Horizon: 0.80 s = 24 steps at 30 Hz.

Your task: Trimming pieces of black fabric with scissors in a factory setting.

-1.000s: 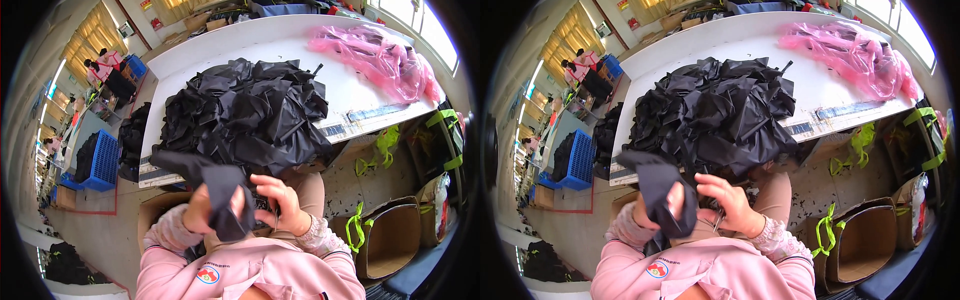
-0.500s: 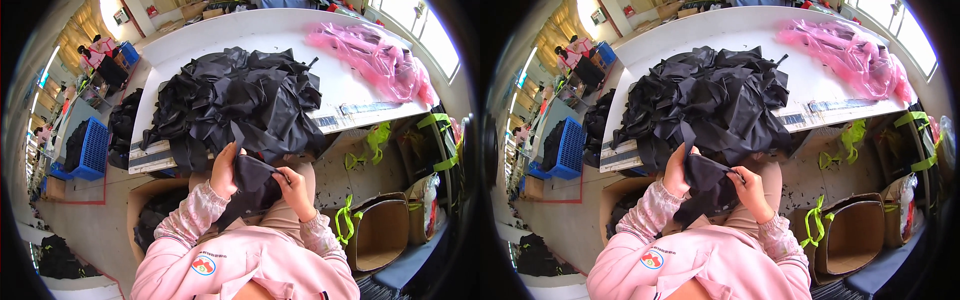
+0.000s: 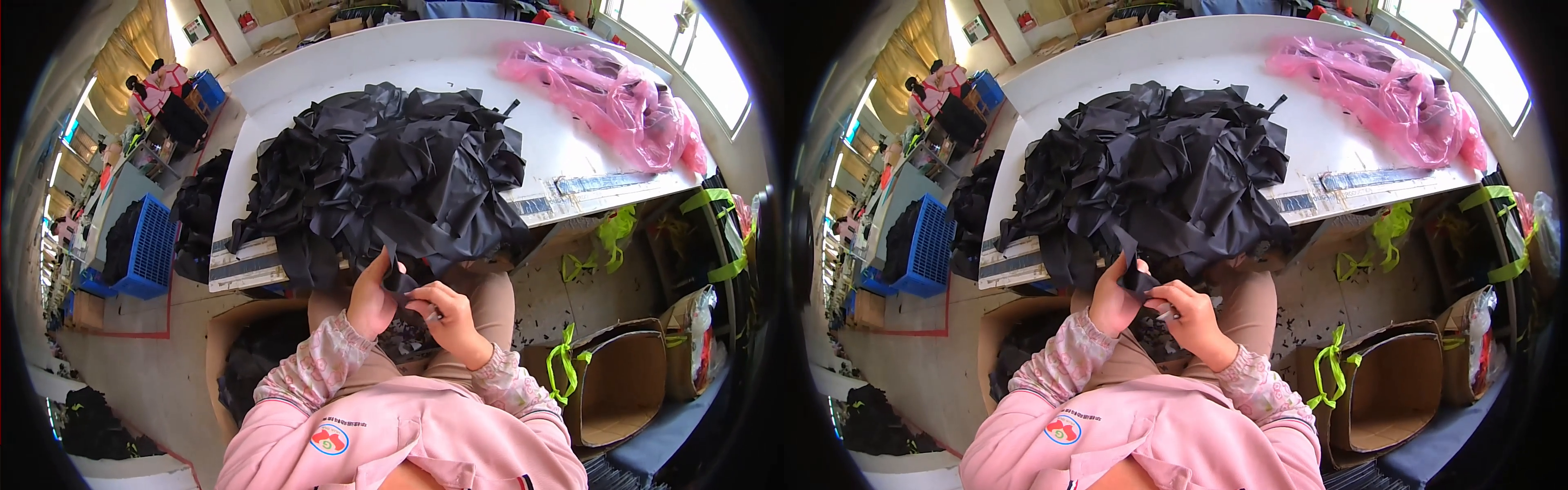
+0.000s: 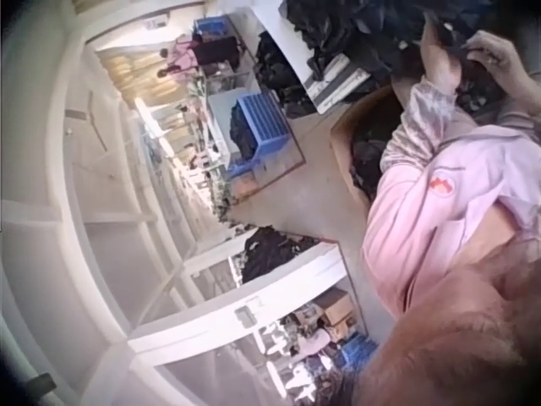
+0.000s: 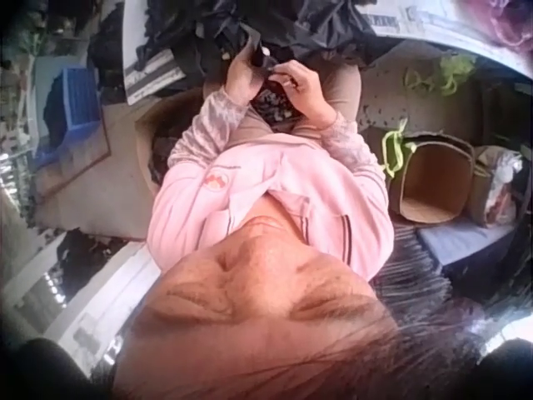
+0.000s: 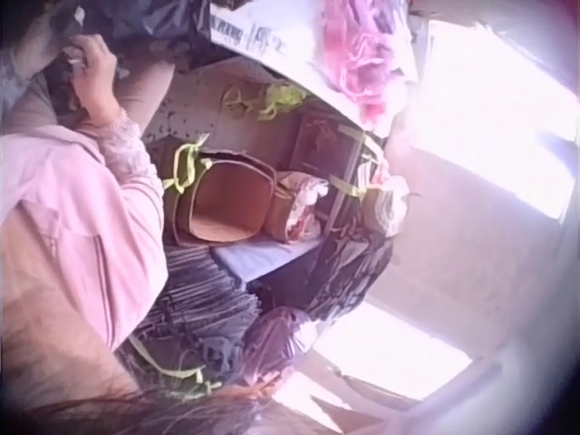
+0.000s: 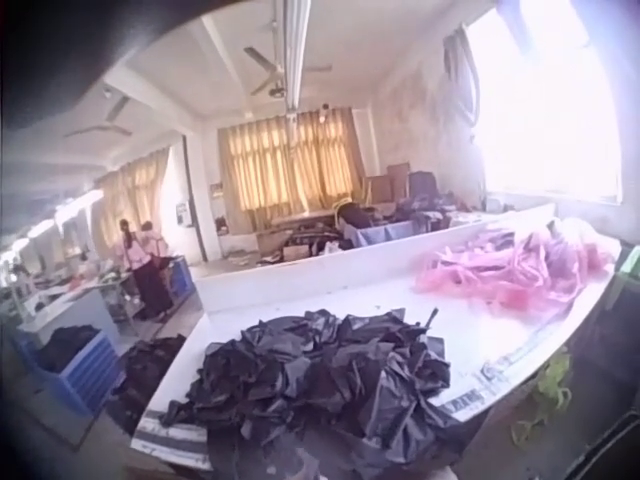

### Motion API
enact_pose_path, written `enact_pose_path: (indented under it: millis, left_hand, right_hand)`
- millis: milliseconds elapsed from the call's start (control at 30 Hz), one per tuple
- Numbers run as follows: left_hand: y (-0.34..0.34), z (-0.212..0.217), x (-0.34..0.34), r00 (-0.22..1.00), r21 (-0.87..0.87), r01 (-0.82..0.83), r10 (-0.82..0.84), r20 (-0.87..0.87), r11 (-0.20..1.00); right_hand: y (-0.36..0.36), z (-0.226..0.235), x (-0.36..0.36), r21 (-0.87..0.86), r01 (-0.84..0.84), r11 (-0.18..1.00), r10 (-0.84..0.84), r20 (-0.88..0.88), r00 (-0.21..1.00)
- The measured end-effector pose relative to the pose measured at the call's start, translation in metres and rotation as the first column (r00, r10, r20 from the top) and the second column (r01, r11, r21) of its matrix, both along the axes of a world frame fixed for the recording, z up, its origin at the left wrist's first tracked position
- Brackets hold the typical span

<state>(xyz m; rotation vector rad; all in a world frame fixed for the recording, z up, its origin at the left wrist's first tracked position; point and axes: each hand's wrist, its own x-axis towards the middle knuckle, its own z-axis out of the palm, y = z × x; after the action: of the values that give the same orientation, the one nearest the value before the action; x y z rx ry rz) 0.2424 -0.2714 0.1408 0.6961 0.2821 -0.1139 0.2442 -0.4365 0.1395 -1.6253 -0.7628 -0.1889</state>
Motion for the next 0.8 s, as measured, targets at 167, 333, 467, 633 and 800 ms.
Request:
enact_pose_path:
  millis: [167,333,467,633,800]
  left_hand:
    - [-0.001,-0.004,-0.020,0.871,0.322,0.052,-0.201,0.448,0.945]
    - [0.001,-0.009,-0.019,0.891,0.728,-0.063,-0.289,0.349,0.683]
    - [0.018,-0.019,-0.020,0.912,0.619,-0.039,-0.226,0.344,0.785]
    - [0.028,-0.008,-0.027,0.960,0.403,0.079,-0.179,0.218,0.912]
    - [0.034,0.016,-0.028,0.961,0.245,0.109,-0.165,0.223,0.963]
  right_hand:
    - [-0.013,0.018,0.003,0.246,0.190,0.950,0.016,-0.648,0.761]
    - [-0.016,0.023,0.021,0.503,0.300,0.810,0.157,-0.680,0.716]
    - [-0.024,0.030,0.024,0.555,0.338,0.760,0.217,-0.708,0.672]
    - [-0.035,0.017,0.031,0.319,0.402,0.858,-0.109,-0.653,0.749]
    - [-0.044,0.003,0.038,0.137,0.405,0.904,-0.317,-0.420,0.850]
